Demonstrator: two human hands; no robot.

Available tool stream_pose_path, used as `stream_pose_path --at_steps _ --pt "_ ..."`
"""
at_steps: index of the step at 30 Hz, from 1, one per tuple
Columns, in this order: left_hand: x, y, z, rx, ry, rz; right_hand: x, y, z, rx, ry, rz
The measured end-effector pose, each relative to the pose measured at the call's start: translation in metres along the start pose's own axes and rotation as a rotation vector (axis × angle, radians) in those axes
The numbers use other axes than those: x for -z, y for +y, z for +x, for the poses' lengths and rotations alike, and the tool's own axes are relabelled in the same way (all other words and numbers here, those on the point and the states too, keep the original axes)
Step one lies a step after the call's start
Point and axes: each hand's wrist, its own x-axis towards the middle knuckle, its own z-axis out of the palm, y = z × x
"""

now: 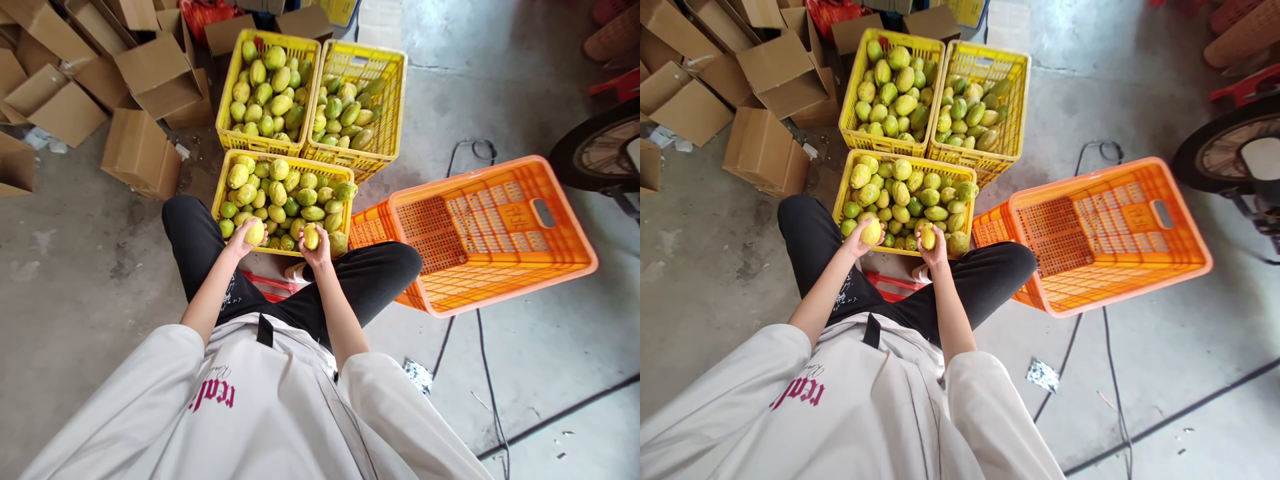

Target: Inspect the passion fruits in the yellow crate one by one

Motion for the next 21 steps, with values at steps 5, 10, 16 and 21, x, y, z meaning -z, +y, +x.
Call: stream_pose_path --at_steps 5,10,16,21 --pt "0.001 0.004 0.005 0.058 0.122 0.072 0.005 0.001 0.004 -0.033 -0.013 -0.072" --pt "0.005 0.003 0.011 0.082 0.196 0.061 0.010 0.000 0.013 -0.091 0.029 -0.130" --pt "0.008 0.001 0.017 0.102 0.254 -0.068 0.007 0.004 0.019 -0.074 0.154 -0.077" --pt "0.003 0.001 0.016 -0.016 0.192 -0.198 0.006 0.005 0.015 0.052 0.177 0.010"
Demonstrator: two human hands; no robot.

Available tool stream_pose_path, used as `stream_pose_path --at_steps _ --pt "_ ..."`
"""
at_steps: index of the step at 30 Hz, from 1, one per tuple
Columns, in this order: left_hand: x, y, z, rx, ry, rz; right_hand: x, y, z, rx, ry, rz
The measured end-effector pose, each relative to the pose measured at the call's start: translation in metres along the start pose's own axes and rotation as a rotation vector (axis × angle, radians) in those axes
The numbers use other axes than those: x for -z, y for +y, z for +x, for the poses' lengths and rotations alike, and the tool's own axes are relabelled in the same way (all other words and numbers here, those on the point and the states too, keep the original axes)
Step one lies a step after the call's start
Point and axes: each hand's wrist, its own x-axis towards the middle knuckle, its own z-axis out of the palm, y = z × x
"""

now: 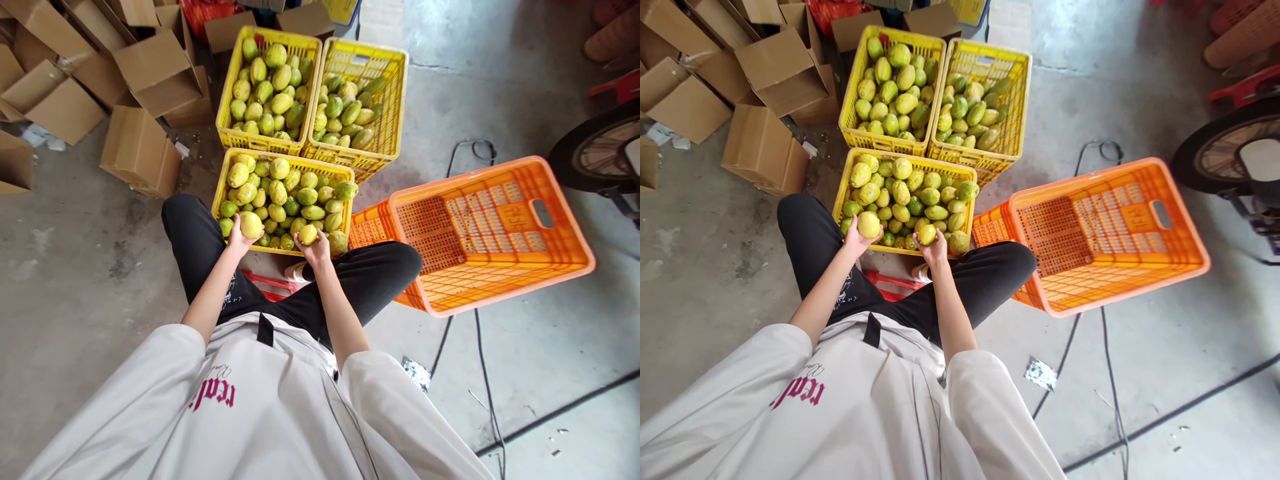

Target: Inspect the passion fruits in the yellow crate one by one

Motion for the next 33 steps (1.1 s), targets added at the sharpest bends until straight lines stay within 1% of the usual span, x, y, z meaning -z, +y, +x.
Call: stream_pose_path --at_steps 2,4,8,11,14,16,19,23,25,27,30,33 --pt "-0.001 0.000 -0.003 -0.047 -0.086 -0.021 0.001 0.000 -0.003 0.037 -0.048 0.006" --pt "-0.001 0.000 -0.006 -0.064 -0.130 -0.001 0.001 -0.001 -0.005 0.037 -0.103 0.006" --pt "0.001 -0.001 -0.009 -0.080 -0.094 0.024 -0.001 -0.002 -0.011 -0.075 -0.160 -0.024" --pt "0.002 -0.003 -0.010 -0.071 -0.104 0.024 -0.003 -0.003 -0.013 -0.111 -0.156 -0.068" --pt "0.001 -0.004 -0.010 -0.020 -0.142 0.075 -0.004 -0.001 -0.012 -0.102 -0.116 -0.142" --pt "0.001 -0.003 -0.010 0.015 -0.136 0.117 -0.004 0.000 -0.011 -0.086 -0.084 -0.172" --pt "0.000 -0.001 -0.008 0.068 -0.082 0.142 -0.003 0.001 -0.007 -0.036 -0.002 -0.191" --pt "0.001 0.003 -0.005 0.124 0.006 0.090 0.002 -0.003 -0.003 0.028 0.151 -0.180" --pt "0.001 0.003 -0.004 0.135 0.022 0.061 0.005 -0.005 -0.001 0.046 0.182 -0.164" --pt "0.001 0.002 -0.003 0.130 0.022 0.031 0.007 -0.006 0.001 0.033 0.167 -0.145" --pt "0.001 0.001 -0.002 0.101 0.028 -0.006 0.007 -0.004 0.002 0.006 0.097 -0.106" --pt "0.000 0.001 -0.004 0.037 -0.013 -0.007 0.003 0.001 -0.002 0.042 -0.061 -0.053"
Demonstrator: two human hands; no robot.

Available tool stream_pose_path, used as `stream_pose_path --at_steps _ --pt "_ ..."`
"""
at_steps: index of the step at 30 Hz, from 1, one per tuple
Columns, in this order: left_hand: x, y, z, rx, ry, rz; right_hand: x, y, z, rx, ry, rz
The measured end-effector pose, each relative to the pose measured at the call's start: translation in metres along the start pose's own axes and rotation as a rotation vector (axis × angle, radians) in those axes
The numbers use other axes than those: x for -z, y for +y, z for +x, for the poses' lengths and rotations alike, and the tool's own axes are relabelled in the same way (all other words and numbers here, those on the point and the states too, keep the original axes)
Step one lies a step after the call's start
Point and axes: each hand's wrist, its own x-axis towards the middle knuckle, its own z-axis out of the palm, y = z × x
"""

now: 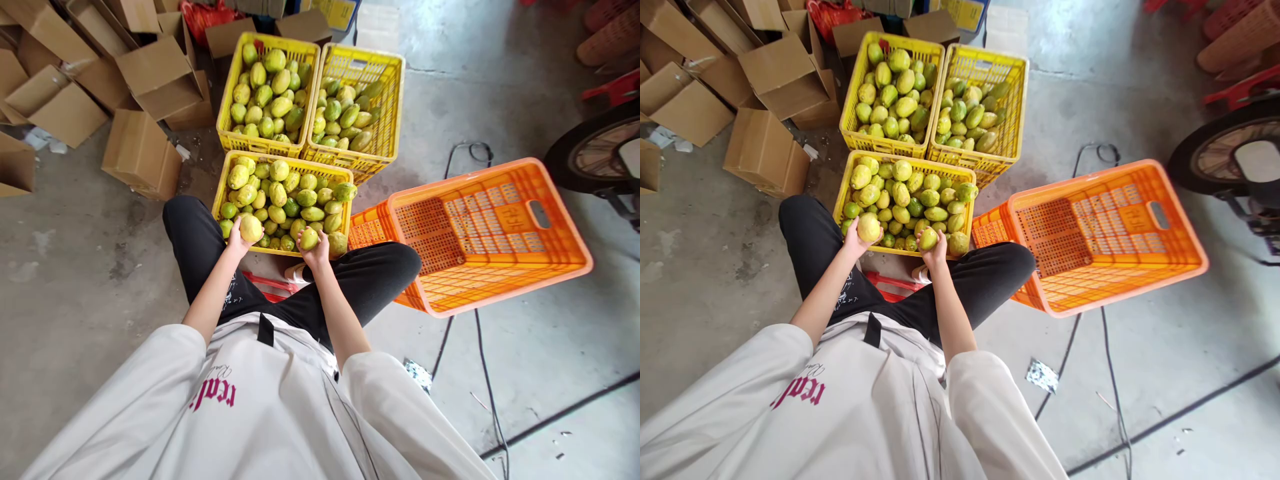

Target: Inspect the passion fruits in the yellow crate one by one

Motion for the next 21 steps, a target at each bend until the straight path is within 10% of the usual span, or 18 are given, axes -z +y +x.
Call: stream_pose_path --at_steps 5,21 --pt "-0.002 -0.001 -0.009 -0.061 -0.134 0.019 -0.009 0.008 -0.010 -0.021 -0.182 -0.032" --pt "-0.001 -0.003 -0.025 0.102 -0.217 -0.031 -0.006 0.017 -0.007 0.066 -0.166 -0.153"
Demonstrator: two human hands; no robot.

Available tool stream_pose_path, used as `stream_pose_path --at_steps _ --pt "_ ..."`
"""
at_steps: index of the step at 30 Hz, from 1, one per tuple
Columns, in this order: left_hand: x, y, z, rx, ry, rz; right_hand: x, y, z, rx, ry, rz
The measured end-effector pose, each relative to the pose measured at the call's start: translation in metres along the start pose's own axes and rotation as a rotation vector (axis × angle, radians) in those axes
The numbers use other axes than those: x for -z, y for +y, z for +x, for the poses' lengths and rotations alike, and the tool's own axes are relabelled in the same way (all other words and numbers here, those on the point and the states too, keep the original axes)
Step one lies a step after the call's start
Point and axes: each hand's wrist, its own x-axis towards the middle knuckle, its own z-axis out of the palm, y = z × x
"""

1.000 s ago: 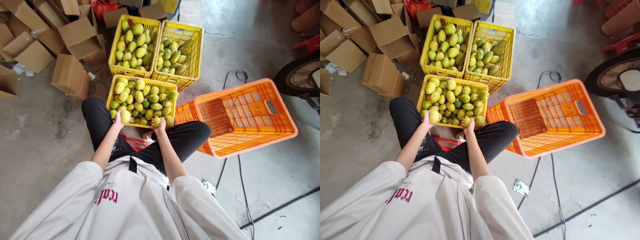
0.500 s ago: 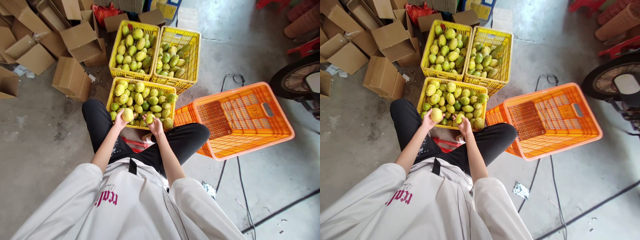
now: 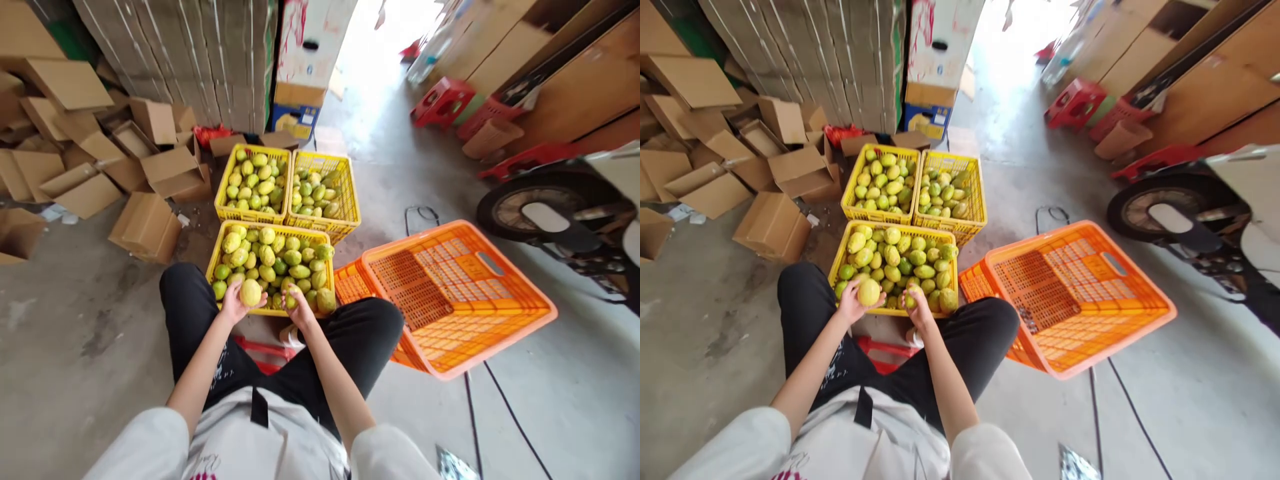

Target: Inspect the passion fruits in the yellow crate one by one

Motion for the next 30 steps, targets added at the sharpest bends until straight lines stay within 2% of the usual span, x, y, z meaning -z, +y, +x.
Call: stream_pose_path --at_steps 3,7,10,15,20,26,30 --pt "0.004 -0.003 0.004 -0.005 -0.020 -0.044 0.004 0.003 0.005 0.043 -0.031 0.016" --pt "0.009 -0.008 0.015 -0.038 -0.041 -0.010 0.011 0.004 0.013 -0.024 -0.134 0.099" --pt "0.012 -0.010 0.021 -0.054 0.033 0.012 0.013 0.005 0.017 -0.035 -0.197 0.064" --pt "0.014 -0.011 0.022 -0.107 0.051 -0.028 0.013 0.009 0.019 -0.063 -0.094 0.050" --pt "0.015 -0.010 0.025 -0.051 0.011 -0.024 0.018 0.008 0.023 -0.011 -0.009 0.098" --pt "0.019 -0.009 0.031 -0.077 0.100 -0.058 0.022 0.013 0.033 0.037 0.092 0.077" --pt "0.020 -0.010 0.032 -0.081 0.103 -0.015 0.024 0.015 0.037 0.060 0.120 0.107"
